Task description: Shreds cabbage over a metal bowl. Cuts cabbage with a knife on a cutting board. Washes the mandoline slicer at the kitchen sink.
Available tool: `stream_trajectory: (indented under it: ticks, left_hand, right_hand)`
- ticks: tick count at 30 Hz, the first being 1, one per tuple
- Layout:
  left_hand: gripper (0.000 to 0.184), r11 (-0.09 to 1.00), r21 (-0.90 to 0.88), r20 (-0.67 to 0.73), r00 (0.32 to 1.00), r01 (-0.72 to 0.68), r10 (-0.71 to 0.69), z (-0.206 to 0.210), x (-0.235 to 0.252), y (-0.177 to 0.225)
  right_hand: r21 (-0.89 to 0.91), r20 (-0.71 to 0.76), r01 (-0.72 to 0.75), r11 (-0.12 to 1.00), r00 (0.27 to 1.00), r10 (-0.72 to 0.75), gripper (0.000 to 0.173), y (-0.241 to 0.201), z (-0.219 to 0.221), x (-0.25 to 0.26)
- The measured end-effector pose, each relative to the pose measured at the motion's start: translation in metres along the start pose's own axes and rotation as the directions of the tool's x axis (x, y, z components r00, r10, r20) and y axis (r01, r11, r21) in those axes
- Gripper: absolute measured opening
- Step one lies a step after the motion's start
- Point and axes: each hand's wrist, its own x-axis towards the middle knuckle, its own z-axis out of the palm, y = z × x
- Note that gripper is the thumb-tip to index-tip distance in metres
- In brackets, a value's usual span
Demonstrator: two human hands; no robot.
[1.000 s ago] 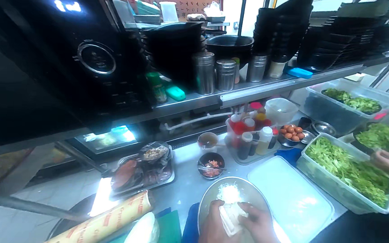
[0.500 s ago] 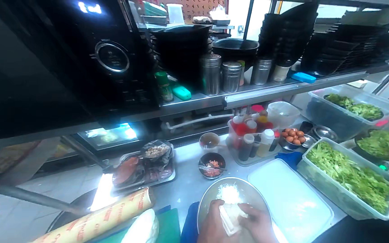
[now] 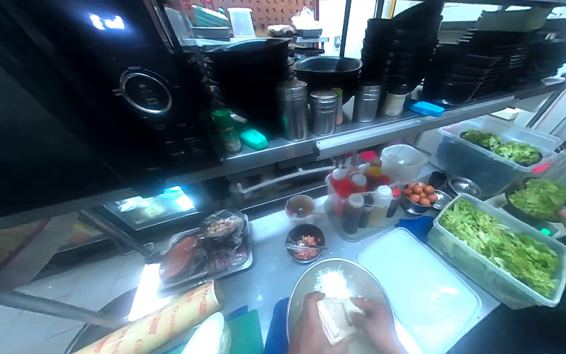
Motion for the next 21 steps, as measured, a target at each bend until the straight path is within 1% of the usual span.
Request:
stream_trajectory:
  ticks: [2, 3, 4, 5, 7, 8, 9, 11, 12, 13, 16, 17, 19, 20, 21]
  left_hand:
    - [0.107, 1.0, -0.003, -0.003, 1.0, 0.006, -0.006, 0.0, 0.002, -0.001]
    - [0.107, 1.0, -0.006, 0.0, 1.0, 0.017, -0.017, 0.002, 0.0, -0.002]
    - [0.107, 1.0, -0.007, 0.003, 1.0, 0.025, -0.025, 0.002, -0.001, -0.003]
    - [0.108, 1.0, -0.004, 0.003, 1.0, 0.026, -0.026, 0.002, 0.0, -0.003]
    - [0.108, 1.0, 0.003, 0.005, 1.0, 0.024, -0.024, 0.001, -0.001, -0.003]
    - [0.108, 1.0, 0.009, 0.005, 1.0, 0.019, -0.019, 0.001, -0.003, -0.002]
    - [0.108, 1.0, 0.008, 0.0, 1.0, 0.013, -0.013, 0.001, -0.002, -0.001]
    - [0.107, 1.0, 0.002, 0.0, 1.0, 0.007, -0.007, 0.003, -0.001, -0.002]
    - [0.106, 1.0, 0.001, 0.004, 1.0, 0.006, -0.006, 0.005, -0.002, -0.003]
    - [0.107, 1.0, -0.003, 0.0, 1.0, 0.005, -0.005, 0.006, -0.002, -0.005]
    - [0.109, 1.0, -0.005, 0.003, 1.0, -0.003, 0.003, 0.007, -0.002, -0.007]
    - [0.109, 1.0, -0.008, 0.003, 1.0, -0.012, 0.012, 0.007, -0.002, -0.007]
    - [0.107, 1.0, -0.012, -0.002, 1.0, -0.017, 0.017, 0.006, 0.0, -0.008]
    - [0.107, 1.0, -0.007, 0.003, 1.0, -0.005, 0.005, 0.006, -0.001, -0.008]
    - [0.107, 1.0, 0.0, 0.008, 1.0, 0.005, -0.005, 0.007, -0.001, -0.007]
  right_hand:
    - [0.117, 0.014, 0.09, 0.989, 0.996, -0.092, 0.039, -0.031, -0.001, -0.017]
    - [0.167, 0.013, 0.127, 0.978, 0.991, -0.13, 0.039, -0.037, 0.001, -0.024]
    - [0.172, -0.002, 0.139, 0.975, 0.99, -0.141, 0.038, -0.033, 0.004, -0.023]
    - [0.122, -0.016, 0.122, 0.985, 0.993, -0.121, 0.037, -0.02, 0.007, -0.015]
    - [-0.008, -0.008, 0.017, 1.0, 1.0, -0.017, 0.038, 0.008, 0.007, 0.004]
    - [-0.022, 0.004, -0.001, 1.0, 1.0, 0.001, 0.039, 0.008, 0.004, 0.003]
    - [0.002, 0.021, 0.021, 1.0, 1.0, -0.021, 0.039, -0.003, 0.0, -0.002]
    - [0.136, 0.041, 0.104, 0.985, 0.993, -0.111, 0.038, -0.032, -0.003, -0.021]
    - [0.172, 0.036, 0.127, 0.977, 0.99, -0.135, 0.038, -0.036, -0.002, -0.025]
    - [0.152, 0.023, 0.126, 0.98, 0.991, -0.131, 0.038, -0.029, 0.001, -0.021]
    - [-0.051, 0.0, 0.009, 0.999, 1.0, -0.009, 0.038, 0.015, 0.003, 0.003]
    - [-0.057, 0.009, 0.001, 0.998, 1.0, -0.001, 0.038, 0.012, 0.001, 0.002]
    - [0.043, 0.036, 0.077, 0.996, 0.996, -0.078, 0.037, -0.02, -0.003, -0.013]
    - [0.098, 0.037, 0.117, 0.988, 0.992, -0.122, 0.037, -0.03, -0.002, -0.021]
    - [0.121, 0.015, 0.136, 0.983, 0.99, -0.139, 0.037, -0.029, 0.001, -0.022]
